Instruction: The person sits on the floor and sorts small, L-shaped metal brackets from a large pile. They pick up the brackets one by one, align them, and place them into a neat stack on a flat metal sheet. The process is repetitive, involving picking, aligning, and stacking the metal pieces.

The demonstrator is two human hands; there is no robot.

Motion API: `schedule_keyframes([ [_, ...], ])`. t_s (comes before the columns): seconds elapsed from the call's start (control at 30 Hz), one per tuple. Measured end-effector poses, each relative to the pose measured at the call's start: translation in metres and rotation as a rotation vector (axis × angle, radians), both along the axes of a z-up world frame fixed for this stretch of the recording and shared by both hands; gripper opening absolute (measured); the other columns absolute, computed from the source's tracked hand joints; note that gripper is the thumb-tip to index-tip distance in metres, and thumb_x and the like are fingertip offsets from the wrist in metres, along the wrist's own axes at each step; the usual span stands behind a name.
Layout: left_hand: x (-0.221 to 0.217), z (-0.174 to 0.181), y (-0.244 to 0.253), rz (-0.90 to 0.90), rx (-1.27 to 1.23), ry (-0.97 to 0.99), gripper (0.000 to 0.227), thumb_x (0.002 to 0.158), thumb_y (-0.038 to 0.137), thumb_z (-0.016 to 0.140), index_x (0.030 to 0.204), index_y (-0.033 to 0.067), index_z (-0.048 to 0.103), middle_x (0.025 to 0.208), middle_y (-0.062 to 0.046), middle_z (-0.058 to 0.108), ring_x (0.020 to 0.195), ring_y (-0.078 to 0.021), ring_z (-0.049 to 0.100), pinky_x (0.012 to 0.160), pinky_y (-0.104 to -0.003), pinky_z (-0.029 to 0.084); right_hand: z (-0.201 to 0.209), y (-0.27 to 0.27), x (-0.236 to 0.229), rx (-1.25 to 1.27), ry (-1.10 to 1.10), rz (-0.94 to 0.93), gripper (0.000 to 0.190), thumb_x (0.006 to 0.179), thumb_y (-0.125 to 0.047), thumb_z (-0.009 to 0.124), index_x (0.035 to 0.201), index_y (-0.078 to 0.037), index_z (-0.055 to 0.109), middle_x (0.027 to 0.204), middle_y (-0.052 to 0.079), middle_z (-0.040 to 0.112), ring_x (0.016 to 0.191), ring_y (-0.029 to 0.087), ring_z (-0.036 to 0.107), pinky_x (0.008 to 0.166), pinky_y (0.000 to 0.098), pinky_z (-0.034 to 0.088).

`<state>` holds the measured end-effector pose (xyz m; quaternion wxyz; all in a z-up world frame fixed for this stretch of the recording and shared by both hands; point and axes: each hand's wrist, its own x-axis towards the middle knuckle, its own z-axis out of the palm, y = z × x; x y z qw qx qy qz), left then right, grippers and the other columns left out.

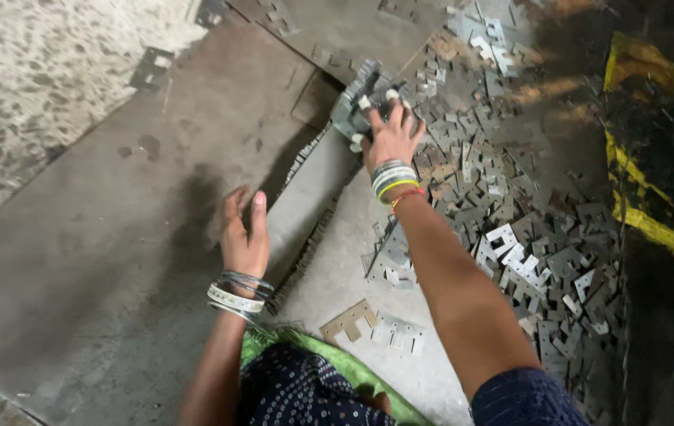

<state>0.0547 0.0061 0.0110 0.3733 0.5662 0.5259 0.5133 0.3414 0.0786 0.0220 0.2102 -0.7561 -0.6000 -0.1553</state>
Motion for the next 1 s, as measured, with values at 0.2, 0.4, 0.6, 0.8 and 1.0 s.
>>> schedule_keyframes([
  [0.2, 0.014, 0.036, -0.041, -0.178, 0.405, 0.431, 0.032, 0.094, 0.026, 0.072, 0.115, 0.0025, 0.064, 0.12, -0.02, 0.065, 0.102, -0.0409, 0.064, 0.087, -0.048, 0.053, -0.031, -0.086, 0.056, -0.231, 0.307, 0.073, 0.061, 0.089, -0.02, 0.072, 0.145, -0.008, 0.05, 0.141, 0.021, 0.051, 0.131, 0.04, 0.054, 0.111, 0.0492, 0.046],
  [0.4, 0.102, -0.044, -0.127, -1.005, -0.153, 0.916, 0.015, 0.097, 0.01, 0.057, 0.103, 0.0052, 0.07, 0.089, -0.017, 0.072, 0.082, -0.0332, 0.074, 0.069, -0.044, 0.062, -0.079, -0.171, 0.078, -0.636, -0.097, 0.434, 0.073, 0.07, -0.007, 0.066, 0.142, -0.015, 0.054, 0.149, 0.012, 0.05, 0.137, 0.035, 0.047, 0.111, 0.0506, 0.036],
  [0.6, 0.106, -0.097, -0.159, -0.911, 0.036, 1.127, 0.015, 0.094, 0.008, 0.058, 0.102, 0.0025, 0.07, 0.101, -0.023, 0.073, 0.093, -0.0376, 0.074, 0.077, -0.049, 0.062, -0.049, -0.176, 0.058, -0.861, -0.24, 0.23, 0.062, 0.08, -0.01, 0.056, 0.138, -0.03, 0.059, 0.151, 0.001, 0.051, 0.136, 0.031, 0.044, 0.112, 0.0564, 0.031],
  [0.8, 0.108, -0.083, -0.136, -0.837, -0.142, 1.105, 0.036, 0.085, 0.014, 0.072, 0.118, 0.0039, 0.061, 0.108, -0.026, 0.071, 0.099, -0.0405, 0.071, 0.082, -0.05, 0.06, -0.019, -0.224, 0.06, -0.673, -0.337, 0.231, 0.035, 0.088, -0.013, 0.056, 0.115, -0.028, 0.072, 0.119, 0.004, 0.068, 0.128, 0.025, 0.054, 0.116, 0.0521, 0.035],
  [1.0, 0.091, -0.036, -0.106, -0.553, -0.261, 0.735, 0.043, 0.076, 0.02, 0.085, 0.115, 0.0114, 0.069, 0.109, -0.02, 0.072, 0.099, -0.0385, 0.069, 0.086, -0.049, 0.057, -0.048, -0.227, 0.036, -0.331, -0.145, 0.275, 0.037, 0.081, -0.01, 0.061, 0.116, -0.018, 0.072, 0.118, 0.006, 0.069, 0.114, 0.029, 0.061, 0.101, 0.0463, 0.048],
])
